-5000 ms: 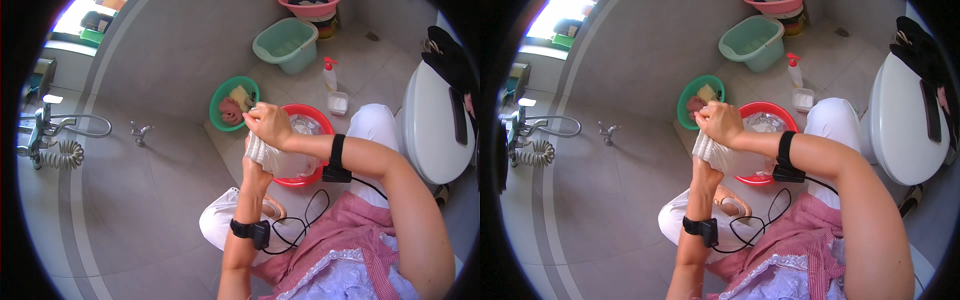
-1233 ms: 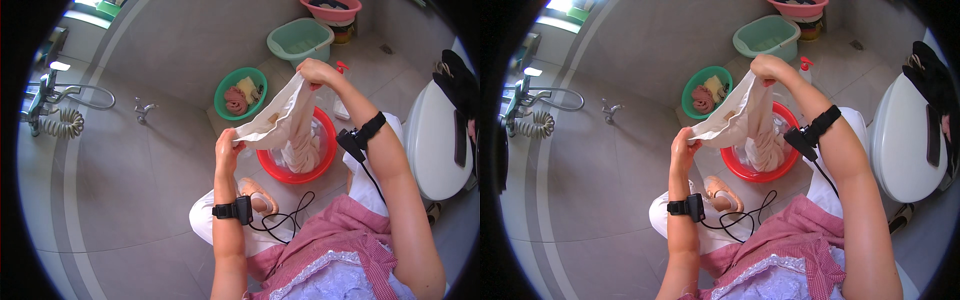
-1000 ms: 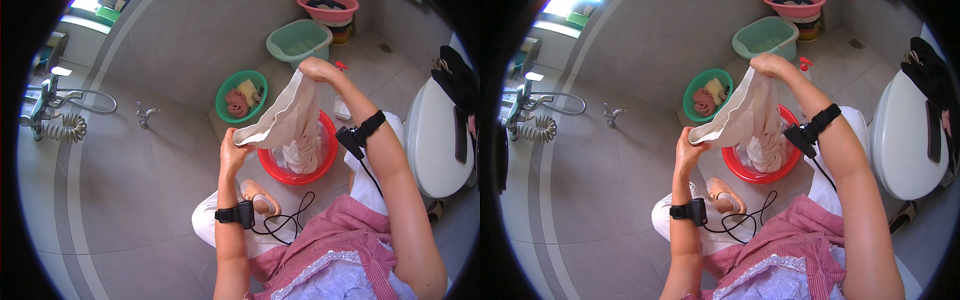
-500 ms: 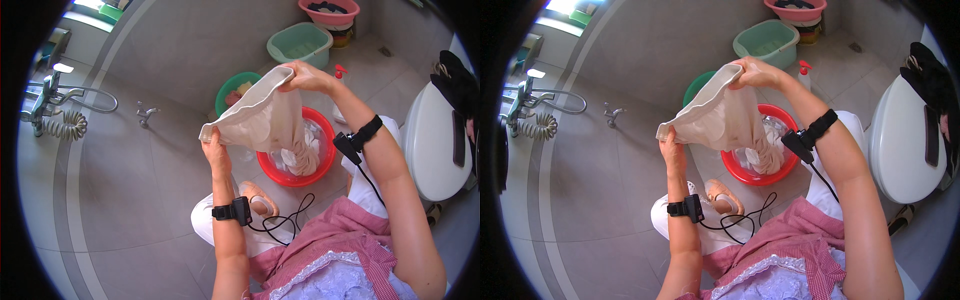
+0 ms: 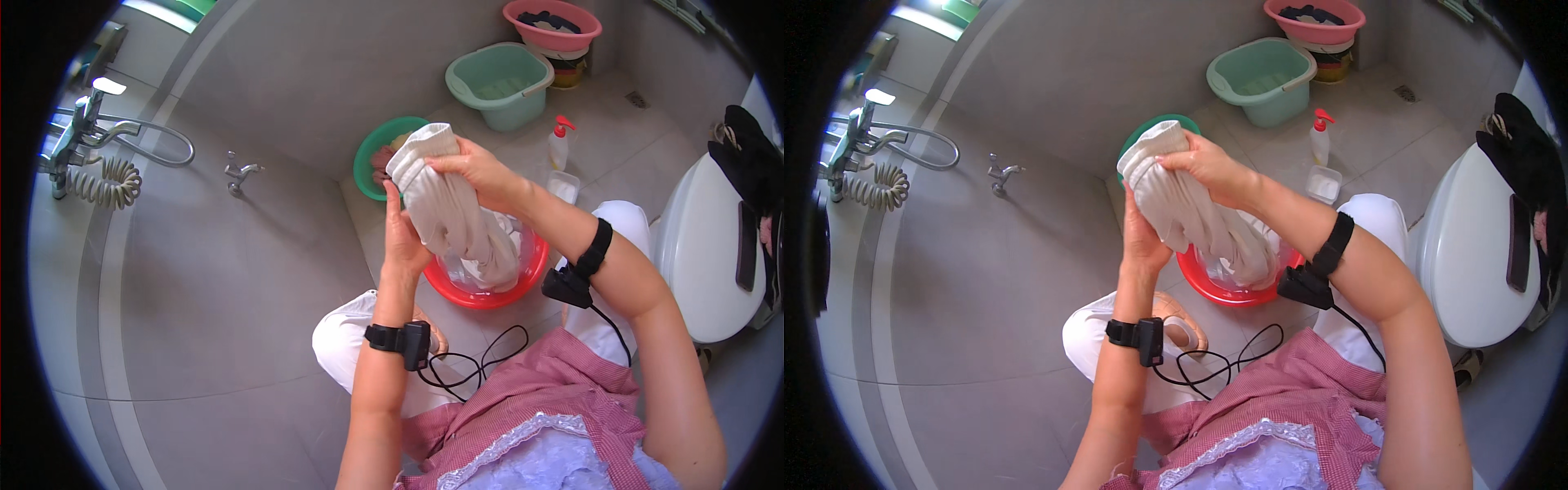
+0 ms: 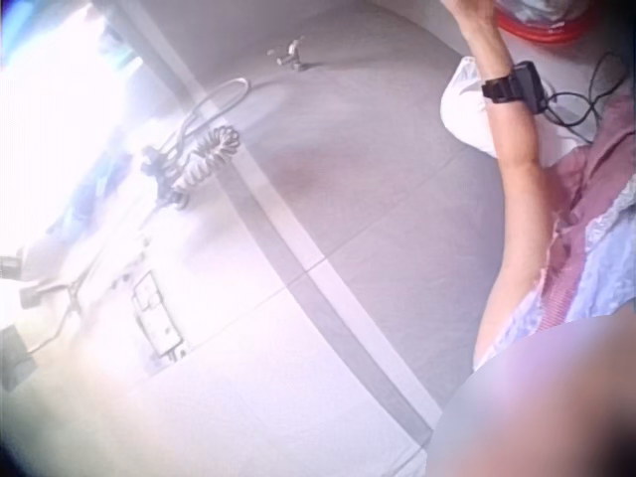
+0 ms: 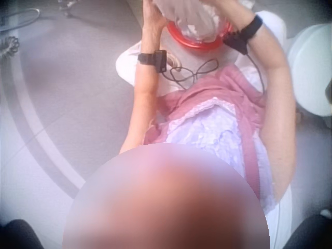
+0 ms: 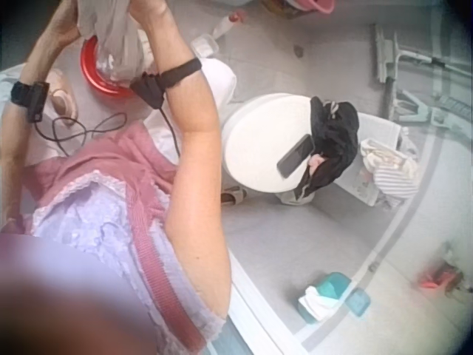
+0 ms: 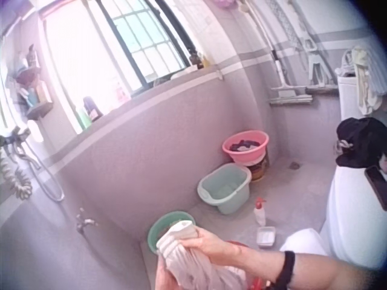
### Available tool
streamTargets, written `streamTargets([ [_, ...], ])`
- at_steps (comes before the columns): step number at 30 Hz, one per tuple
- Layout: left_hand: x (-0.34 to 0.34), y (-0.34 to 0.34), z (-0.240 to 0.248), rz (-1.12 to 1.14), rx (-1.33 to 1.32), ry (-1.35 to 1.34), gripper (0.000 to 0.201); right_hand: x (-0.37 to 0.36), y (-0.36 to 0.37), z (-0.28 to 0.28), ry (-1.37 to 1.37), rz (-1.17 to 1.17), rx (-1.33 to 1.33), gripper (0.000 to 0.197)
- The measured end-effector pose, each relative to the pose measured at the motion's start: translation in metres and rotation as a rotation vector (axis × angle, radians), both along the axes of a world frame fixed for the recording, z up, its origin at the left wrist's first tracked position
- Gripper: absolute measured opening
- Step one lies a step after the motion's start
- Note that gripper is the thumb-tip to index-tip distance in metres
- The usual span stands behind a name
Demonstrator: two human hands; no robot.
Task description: Hand washing a piece of white clothing in a basin.
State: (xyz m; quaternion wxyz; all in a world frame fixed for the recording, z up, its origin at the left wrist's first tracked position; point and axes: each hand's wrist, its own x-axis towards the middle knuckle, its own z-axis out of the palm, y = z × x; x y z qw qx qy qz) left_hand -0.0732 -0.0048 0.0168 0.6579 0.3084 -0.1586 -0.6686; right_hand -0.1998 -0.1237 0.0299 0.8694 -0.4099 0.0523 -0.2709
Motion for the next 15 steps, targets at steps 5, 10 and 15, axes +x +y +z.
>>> streamTargets([
  [5,0.011,-0.002,-0.007,0.168,-0.083,-0.404,0.048,0.004,-0.001,-0.006,0.062,-0.146,-0.152,0.038],
  [10,0.012,-0.007,-0.005,0.320,-0.119,-0.326,0.043,0.010,-0.016,-0.017,0.510,-0.650,-0.499,0.042],
  [15,0.009,-0.007,-0.009,0.405,0.027,-0.209,0.038,0.013,0.019,-0.018,0.448,-0.605,-1.012,0.036],
])
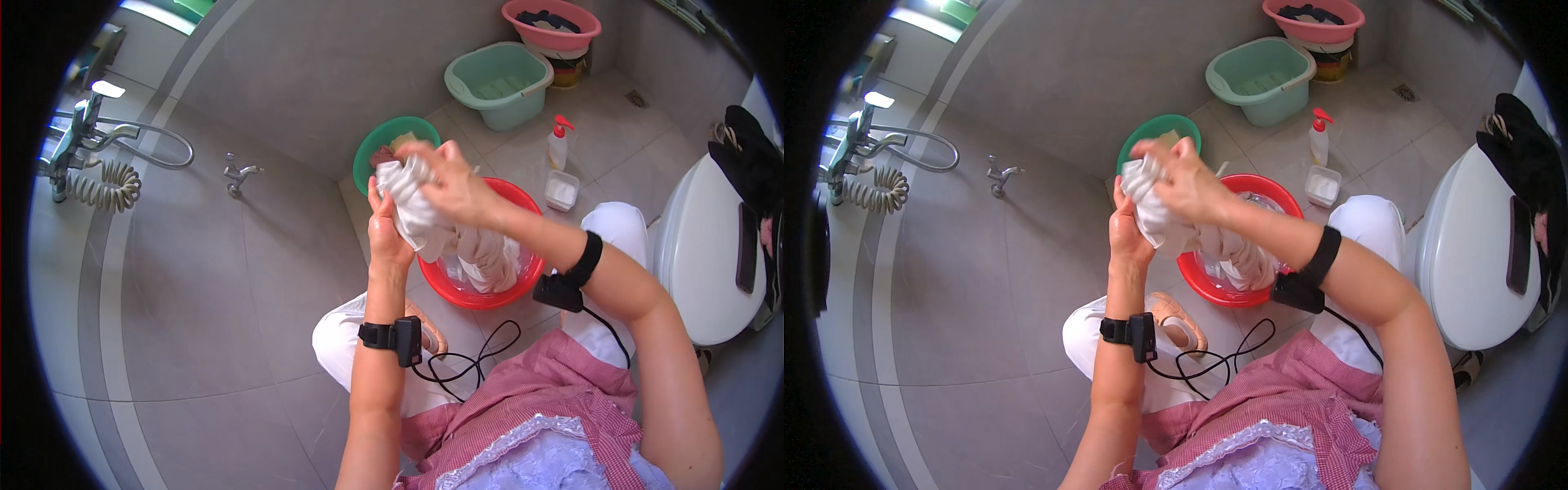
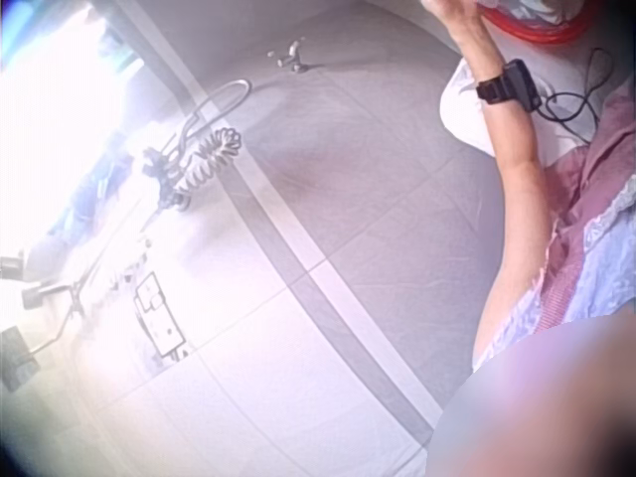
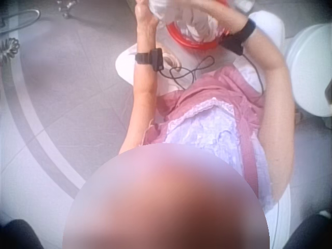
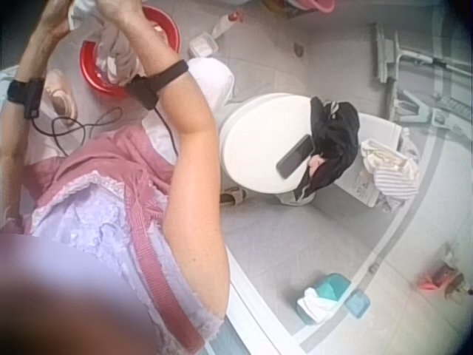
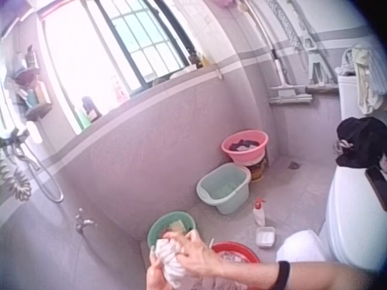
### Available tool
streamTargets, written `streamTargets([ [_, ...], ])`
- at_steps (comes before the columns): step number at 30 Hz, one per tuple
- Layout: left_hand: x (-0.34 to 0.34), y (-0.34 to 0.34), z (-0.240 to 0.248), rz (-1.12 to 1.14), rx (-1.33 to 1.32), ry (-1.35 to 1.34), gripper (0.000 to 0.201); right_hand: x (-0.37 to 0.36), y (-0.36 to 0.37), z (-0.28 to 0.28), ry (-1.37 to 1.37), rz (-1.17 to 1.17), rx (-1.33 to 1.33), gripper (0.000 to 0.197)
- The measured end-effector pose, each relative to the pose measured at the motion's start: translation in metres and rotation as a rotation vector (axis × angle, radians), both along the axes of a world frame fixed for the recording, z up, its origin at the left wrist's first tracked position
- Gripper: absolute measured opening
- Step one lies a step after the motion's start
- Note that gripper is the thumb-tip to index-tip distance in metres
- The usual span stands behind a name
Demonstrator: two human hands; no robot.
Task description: Hand washing a piece of white clothing in a basin.
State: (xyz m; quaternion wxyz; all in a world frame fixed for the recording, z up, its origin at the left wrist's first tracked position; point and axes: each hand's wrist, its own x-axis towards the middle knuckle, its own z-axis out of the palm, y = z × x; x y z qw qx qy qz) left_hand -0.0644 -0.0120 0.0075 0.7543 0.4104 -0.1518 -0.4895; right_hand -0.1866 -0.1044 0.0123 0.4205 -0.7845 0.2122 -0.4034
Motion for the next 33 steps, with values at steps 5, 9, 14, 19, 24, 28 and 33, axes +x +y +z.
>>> streamTargets([
  [5,0.017,0.002,-0.011,-0.335,-0.065,0.307,0.041,-0.007,0.075,0.026,0.141,0.044,-0.064,0.031],
  [9,0.001,0.010,-0.021,-0.188,0.039,-0.644,0.026,-0.007,0.089,0.017,0.109,0.030,-0.207,0.037],
  [14,-0.028,-0.003,-0.035,-0.212,-0.049,0.201,0.029,0.008,0.056,-0.001,0.152,-0.253,-0.043,0.037],
  [19,-0.035,-0.001,-0.039,-0.158,0.107,0.171,0.031,0.020,0.035,-0.019,0.092,-0.460,0.098,0.038],
  [24,-0.003,0.028,-0.053,-0.359,0.041,-0.236,0.038,0.008,0.085,-0.006,-0.062,-0.083,-0.241,0.035],
  [28,-0.061,-0.006,-0.033,-0.244,0.197,0.265,0.030,0.002,-0.006,-0.032,0.085,-0.569,0.103,0.033],
  [33,-0.030,0.008,-0.060,-0.232,0.070,0.281,0.035,0.012,0.079,-0.025,-0.074,-0.216,-0.099,0.036],
])
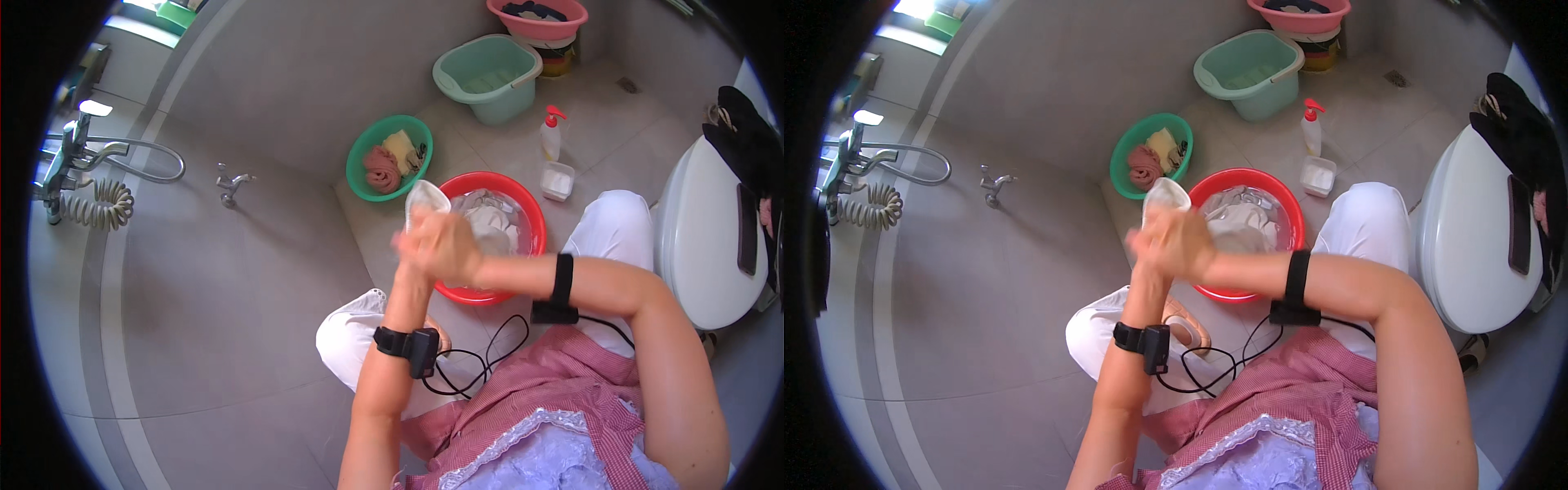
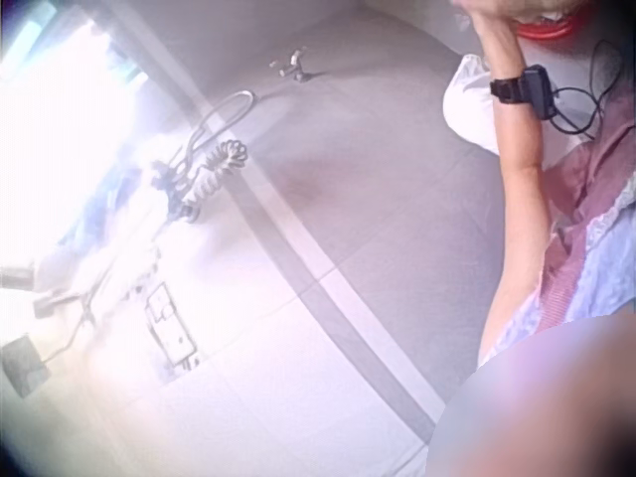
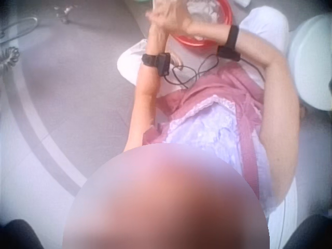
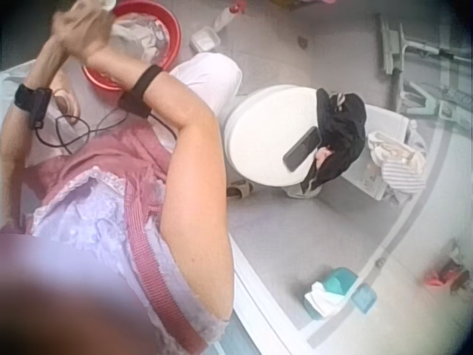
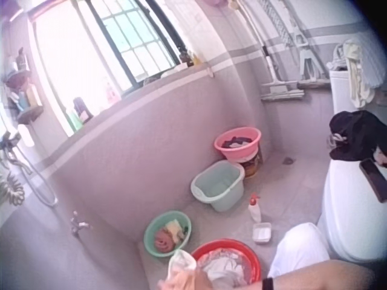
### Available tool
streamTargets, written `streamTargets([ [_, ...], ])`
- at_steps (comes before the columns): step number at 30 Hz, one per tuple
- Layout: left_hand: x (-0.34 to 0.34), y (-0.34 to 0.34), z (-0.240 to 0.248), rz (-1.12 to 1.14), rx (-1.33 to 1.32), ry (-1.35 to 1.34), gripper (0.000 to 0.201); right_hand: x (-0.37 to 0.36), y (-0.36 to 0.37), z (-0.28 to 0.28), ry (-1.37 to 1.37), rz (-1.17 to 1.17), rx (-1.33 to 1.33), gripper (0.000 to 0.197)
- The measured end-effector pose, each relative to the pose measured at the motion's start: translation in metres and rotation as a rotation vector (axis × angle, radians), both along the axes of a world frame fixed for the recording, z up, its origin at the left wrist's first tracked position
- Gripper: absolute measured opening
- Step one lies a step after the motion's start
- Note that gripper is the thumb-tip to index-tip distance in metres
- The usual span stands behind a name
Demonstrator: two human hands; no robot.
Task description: Hand washing a piece of white clothing in a basin.
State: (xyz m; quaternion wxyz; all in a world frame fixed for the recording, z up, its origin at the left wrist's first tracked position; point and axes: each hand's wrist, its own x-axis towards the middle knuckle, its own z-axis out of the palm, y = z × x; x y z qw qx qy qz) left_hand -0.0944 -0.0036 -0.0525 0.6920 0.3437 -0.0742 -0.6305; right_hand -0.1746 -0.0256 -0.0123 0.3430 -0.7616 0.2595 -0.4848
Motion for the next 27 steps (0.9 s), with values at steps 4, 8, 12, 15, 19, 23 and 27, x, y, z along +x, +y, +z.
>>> streamTargets([
  [4,0.025,0.005,-0.049,-0.133,-0.308,0.034,0.032,-0.006,0.004,0.003,0.024,0.120,-0.166,0.035],
  [8,-0.032,-0.007,0.032,-0.101,0.133,-0.003,0.026,-0.012,-0.069,-0.005,0.114,-0.259,0.155,0.029],
  [12,0.031,-0.006,-0.018,-0.362,-0.577,0.068,0.031,-0.003,0.012,0.011,-0.008,-0.005,-0.029,0.024],
  [15,0.031,-0.008,-0.014,-0.307,-0.447,-0.525,0.029,-0.011,0.017,0.015,-0.044,0.168,-0.108,0.024],
  [19,0.011,-0.002,-0.003,-0.250,-0.281,-1.087,0.026,0.001,-0.054,0.006,0.061,-0.227,0.068,0.026],
  [23,-0.011,-0.002,0.020,-0.008,0.181,0.022,0.027,0.001,-0.040,0.003,0.086,-0.175,-0.014,0.023],
  [27,0.024,-0.011,-0.038,-0.158,-0.568,-0.001,0.031,-0.012,0.030,0.019,0.010,0.193,-0.154,0.021],
])
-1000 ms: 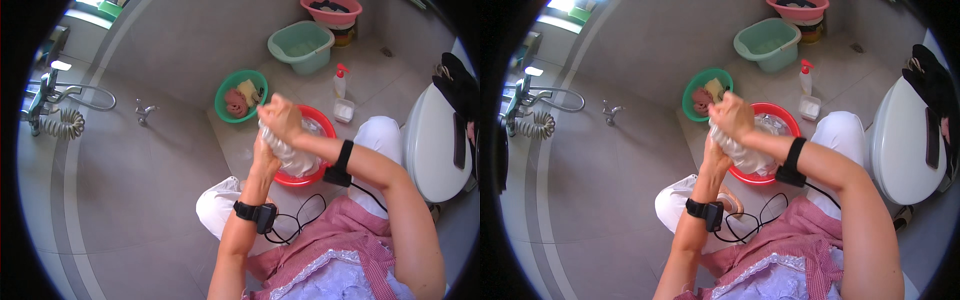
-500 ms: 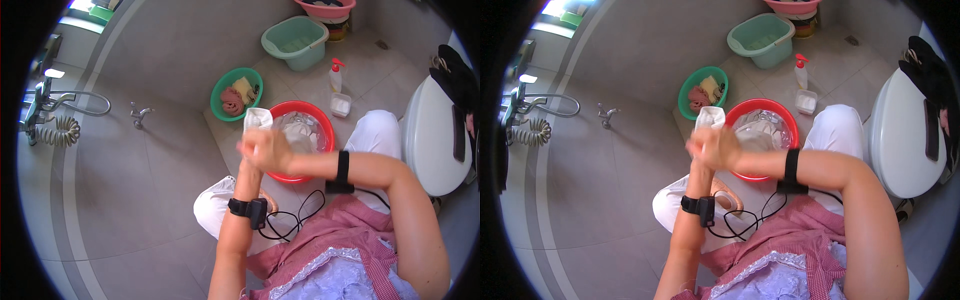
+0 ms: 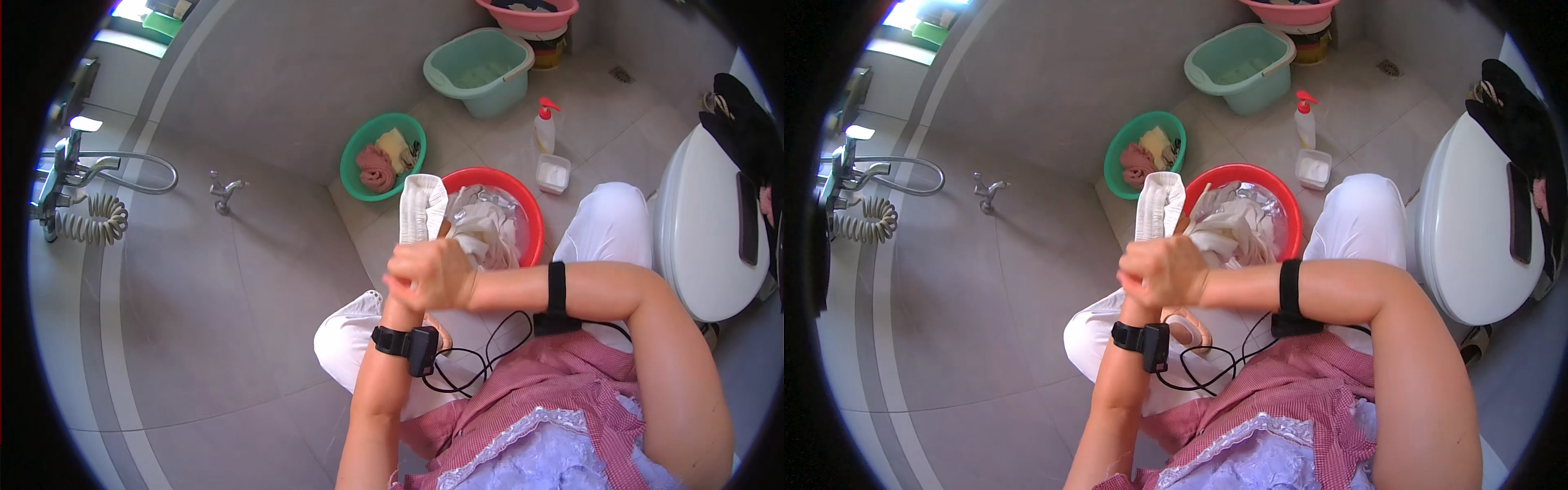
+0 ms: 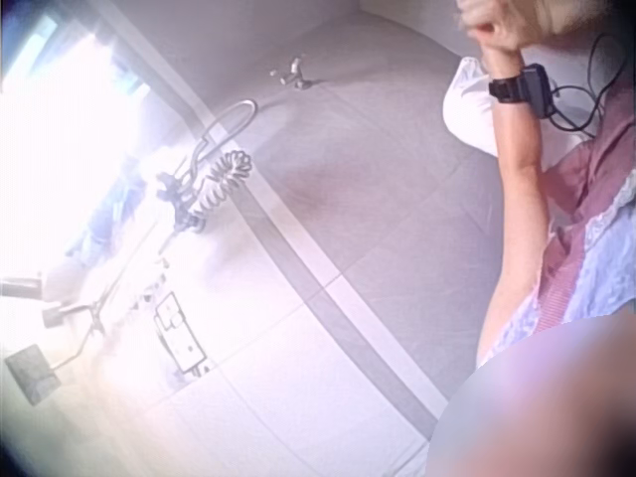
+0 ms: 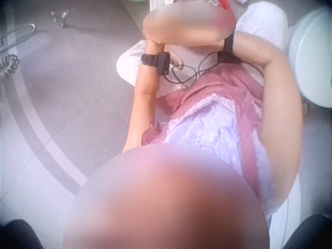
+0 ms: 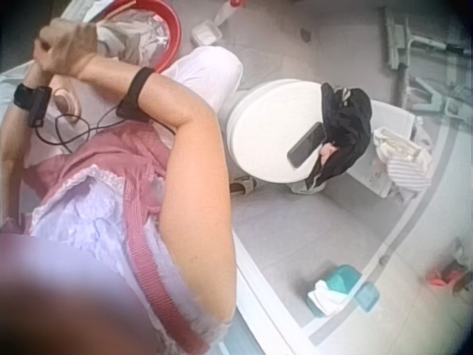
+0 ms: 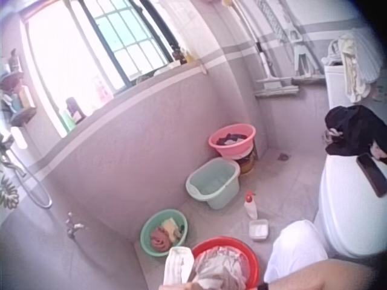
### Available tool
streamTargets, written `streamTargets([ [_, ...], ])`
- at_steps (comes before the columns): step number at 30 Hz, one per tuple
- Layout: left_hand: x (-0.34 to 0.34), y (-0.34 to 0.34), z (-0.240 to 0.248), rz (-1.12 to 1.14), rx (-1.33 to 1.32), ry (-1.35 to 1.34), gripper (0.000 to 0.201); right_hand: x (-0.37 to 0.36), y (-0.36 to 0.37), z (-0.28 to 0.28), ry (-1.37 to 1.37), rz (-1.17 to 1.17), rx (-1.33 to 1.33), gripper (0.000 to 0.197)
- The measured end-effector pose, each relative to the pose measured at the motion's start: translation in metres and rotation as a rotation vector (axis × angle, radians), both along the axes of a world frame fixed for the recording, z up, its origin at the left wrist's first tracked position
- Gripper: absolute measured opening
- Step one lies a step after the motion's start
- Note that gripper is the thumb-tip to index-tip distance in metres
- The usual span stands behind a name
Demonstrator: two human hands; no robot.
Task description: Hand washing a piece of white clothing in a basin.
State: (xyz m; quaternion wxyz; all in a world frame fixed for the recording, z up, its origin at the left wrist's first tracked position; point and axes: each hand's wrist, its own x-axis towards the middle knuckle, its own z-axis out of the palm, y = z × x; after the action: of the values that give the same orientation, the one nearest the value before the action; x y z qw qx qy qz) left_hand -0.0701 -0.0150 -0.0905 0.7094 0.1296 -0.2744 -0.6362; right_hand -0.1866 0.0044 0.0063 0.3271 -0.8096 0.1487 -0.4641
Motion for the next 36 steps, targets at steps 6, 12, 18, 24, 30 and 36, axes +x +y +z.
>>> streamTargets([
  [6,-0.051,0.011,0.059,0.089,0.701,-0.062,0.033,0.003,-0.107,-0.022,0.140,-0.487,0.262,0.017],
  [12,-0.001,0.031,0.024,-0.026,0.128,-0.167,0.029,-0.002,-0.017,-0.002,0.041,0.008,-0.030,0.020],
  [18,-0.057,0.020,0.066,0.224,0.819,-0.371,0.031,0.005,-0.084,-0.020,0.012,-0.387,0.265,0.017],
  [24,0.012,0.034,-0.009,-0.074,-0.008,-0.189,0.034,-0.010,0.001,-0.001,0.061,0.130,-0.082,0.018],
  [30,-0.045,0.023,0.059,0.144,0.742,-0.140,0.032,0.010,-0.105,-0.024,0.085,-0.450,0.284,0.019],
  [36,0.014,0.038,0.003,-0.053,0.028,-0.161,0.029,-0.009,0.013,-0.002,0.030,0.123,-0.043,0.019],
])
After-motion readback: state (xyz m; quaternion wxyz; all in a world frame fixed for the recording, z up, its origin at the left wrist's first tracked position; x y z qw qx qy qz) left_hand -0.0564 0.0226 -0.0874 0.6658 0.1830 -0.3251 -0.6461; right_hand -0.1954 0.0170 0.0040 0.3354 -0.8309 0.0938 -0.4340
